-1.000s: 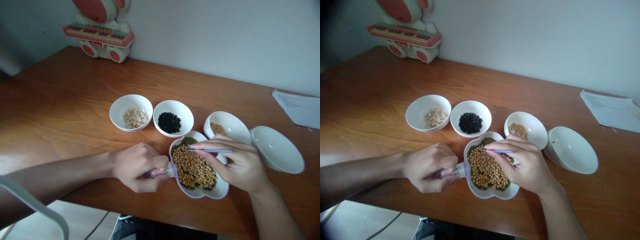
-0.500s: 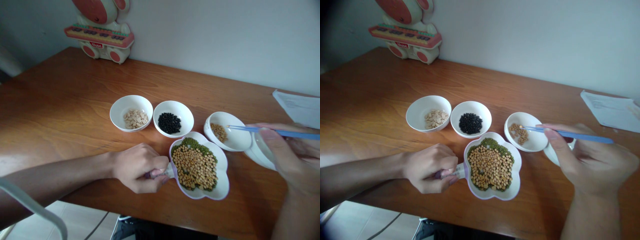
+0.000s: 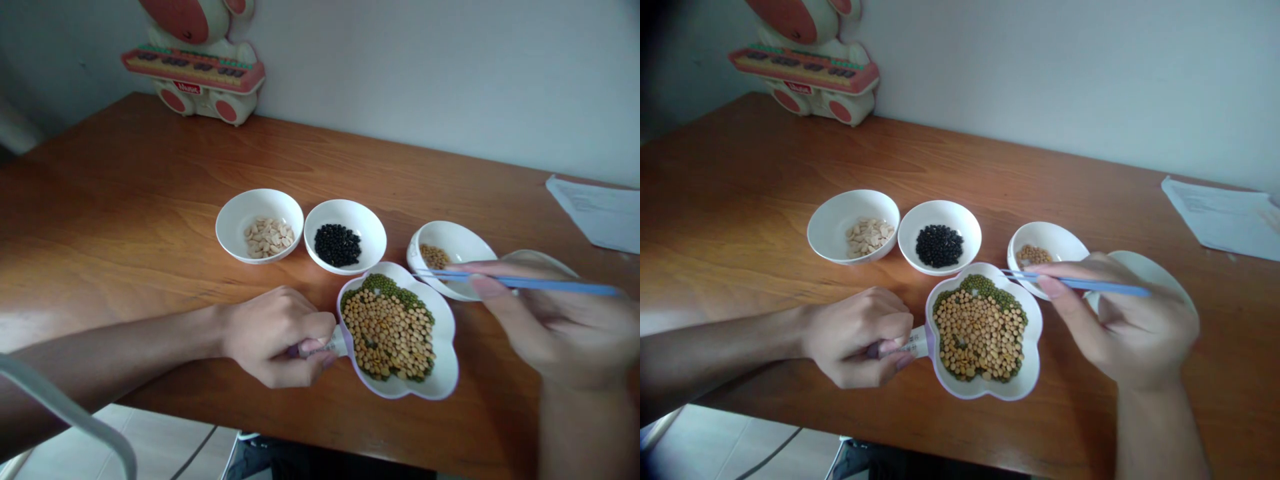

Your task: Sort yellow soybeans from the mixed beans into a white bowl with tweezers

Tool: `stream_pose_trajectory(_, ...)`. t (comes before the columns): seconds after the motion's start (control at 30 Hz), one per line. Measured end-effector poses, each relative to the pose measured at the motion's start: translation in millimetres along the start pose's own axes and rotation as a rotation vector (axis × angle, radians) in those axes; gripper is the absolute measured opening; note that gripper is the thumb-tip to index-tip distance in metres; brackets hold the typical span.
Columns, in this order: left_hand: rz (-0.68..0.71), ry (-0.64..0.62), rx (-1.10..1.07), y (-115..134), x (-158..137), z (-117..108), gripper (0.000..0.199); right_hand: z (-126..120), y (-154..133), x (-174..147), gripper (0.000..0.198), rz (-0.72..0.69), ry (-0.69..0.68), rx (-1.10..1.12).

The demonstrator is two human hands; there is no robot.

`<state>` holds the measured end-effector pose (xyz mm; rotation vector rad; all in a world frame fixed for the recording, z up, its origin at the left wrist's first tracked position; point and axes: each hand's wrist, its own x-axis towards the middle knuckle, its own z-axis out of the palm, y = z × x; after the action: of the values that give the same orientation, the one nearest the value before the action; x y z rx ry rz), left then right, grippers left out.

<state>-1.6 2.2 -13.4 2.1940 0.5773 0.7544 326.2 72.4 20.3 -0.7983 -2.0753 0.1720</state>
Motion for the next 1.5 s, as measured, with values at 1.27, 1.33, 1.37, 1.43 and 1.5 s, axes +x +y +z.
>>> stream_pose_trajectory(1.27,-0.004,-0.004,-0.007,0.5,0.2,-0.7,0.029,20.9,-15.7,8.4,0.026,-0.046,-0.197,0.021)
stream_pose_trajectory(1.33,-0.002,-0.004,-0.007,0.4,0.4,-0.8,0.029,20.6,-15.5,9.5,0.026,-0.048,-0.197,0.030)
stream_pose_trajectory(1.37,-0.004,-0.008,-0.006,0.4,0.4,-0.9,0.029,21.4,-16.0,10.0,0.025,-0.057,-0.211,0.041)
stream_pose_trajectory(1.43,-0.009,-0.013,-0.001,0.3,0.3,-0.9,0.028,24.2,-17.7,10.3,0.025,-0.072,-0.250,0.057)
stream_pose_trajectory(1.5,-0.012,-0.013,0.004,0.4,0.1,-0.8,0.028,27.3,-18.9,9.7,0.026,-0.079,-0.286,0.066)
